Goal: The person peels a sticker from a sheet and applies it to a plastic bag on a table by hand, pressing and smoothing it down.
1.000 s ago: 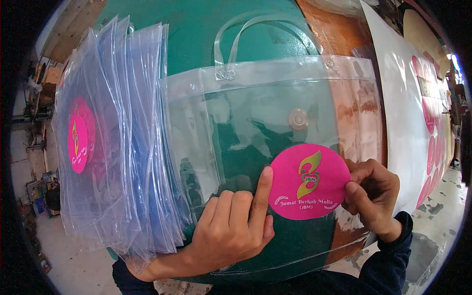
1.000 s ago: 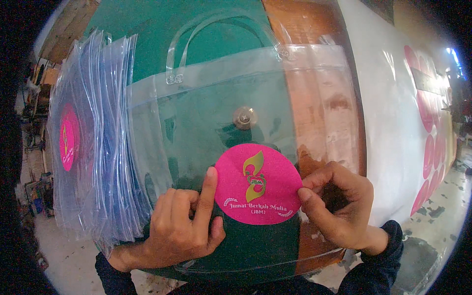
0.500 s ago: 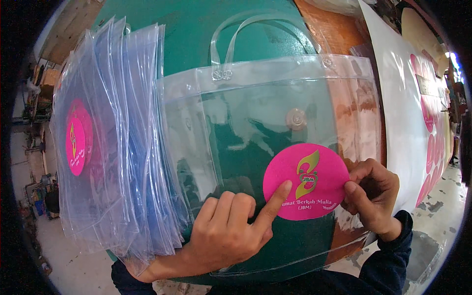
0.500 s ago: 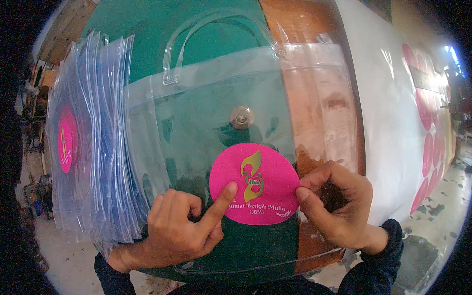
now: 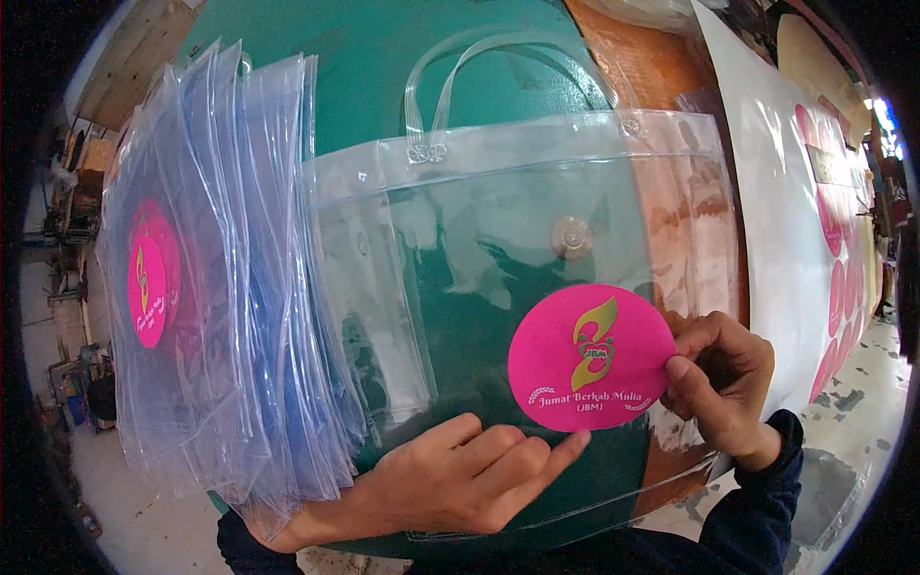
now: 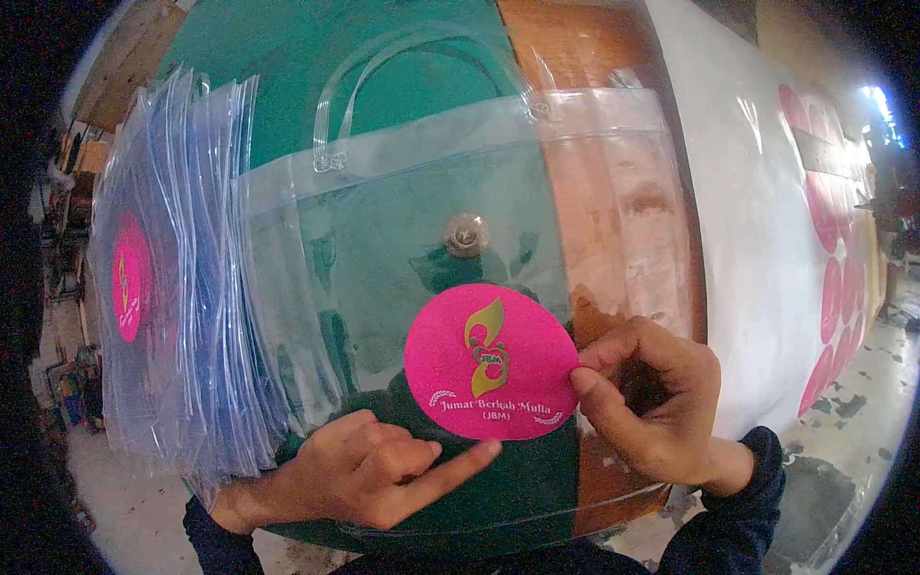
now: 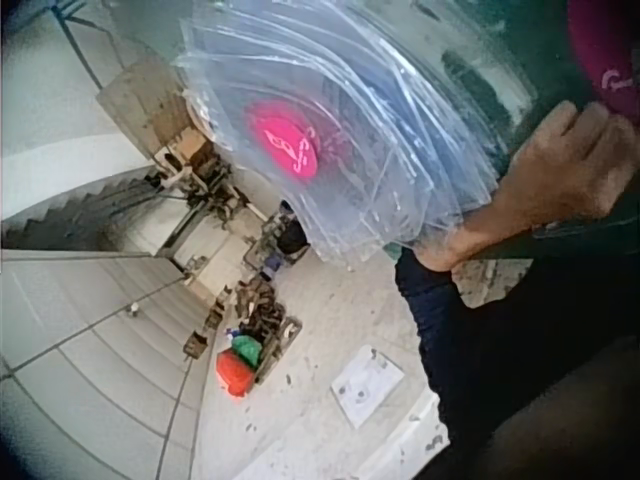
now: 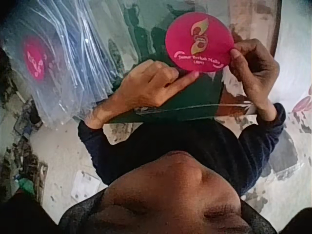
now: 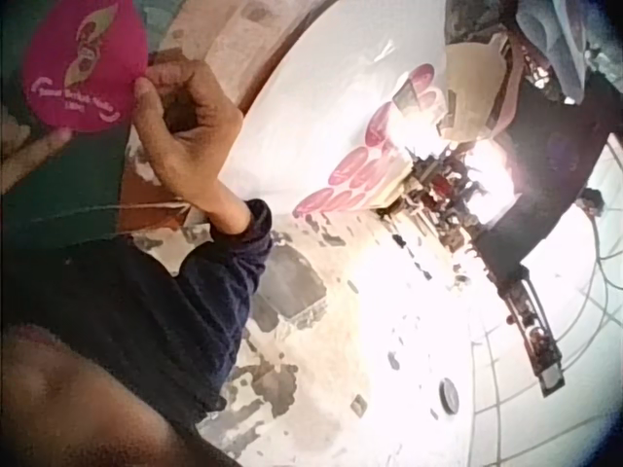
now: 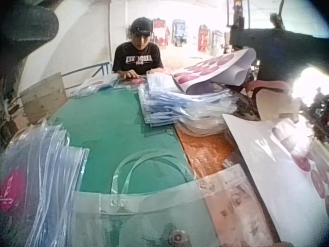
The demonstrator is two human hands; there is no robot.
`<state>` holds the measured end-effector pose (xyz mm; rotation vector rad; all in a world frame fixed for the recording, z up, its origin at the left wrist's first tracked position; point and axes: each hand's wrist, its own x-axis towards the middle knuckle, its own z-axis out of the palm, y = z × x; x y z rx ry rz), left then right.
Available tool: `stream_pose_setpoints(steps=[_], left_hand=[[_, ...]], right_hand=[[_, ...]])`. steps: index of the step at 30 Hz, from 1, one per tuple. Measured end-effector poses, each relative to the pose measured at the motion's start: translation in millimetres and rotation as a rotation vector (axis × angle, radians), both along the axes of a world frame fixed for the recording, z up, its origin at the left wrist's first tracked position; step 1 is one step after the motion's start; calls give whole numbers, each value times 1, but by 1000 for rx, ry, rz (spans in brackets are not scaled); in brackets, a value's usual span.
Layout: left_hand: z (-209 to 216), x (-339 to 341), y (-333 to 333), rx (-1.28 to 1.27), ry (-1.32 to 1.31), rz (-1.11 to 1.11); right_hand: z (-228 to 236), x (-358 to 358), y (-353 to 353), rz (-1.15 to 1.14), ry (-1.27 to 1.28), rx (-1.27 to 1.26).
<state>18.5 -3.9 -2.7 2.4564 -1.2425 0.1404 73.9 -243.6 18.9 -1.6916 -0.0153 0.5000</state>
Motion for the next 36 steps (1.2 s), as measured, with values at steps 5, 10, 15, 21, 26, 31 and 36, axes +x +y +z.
stream_pose_setpoints(steps=[5,10,15,21,26,31,36], left_hand=[[14,1,0,82,114,41],[12,1,-2,171,228,147],[11,1,-2,175,208,118],[11,2,-2,163,109,68],[11,1,-3,159,47,65],[13,-4,-4,149,64,199],[9,-6,-2,155,-57,253]], right_hand=[[1,-1,-1,-16,26,37],[-2,0,-1,11,-9,46],[-2,0,-1,21,-14,53],[2,-1,1,24,3,45],[1,-1,2,14,5,63],[0,0,-1,5,35,61],[-1,0,1,17,5,44]])
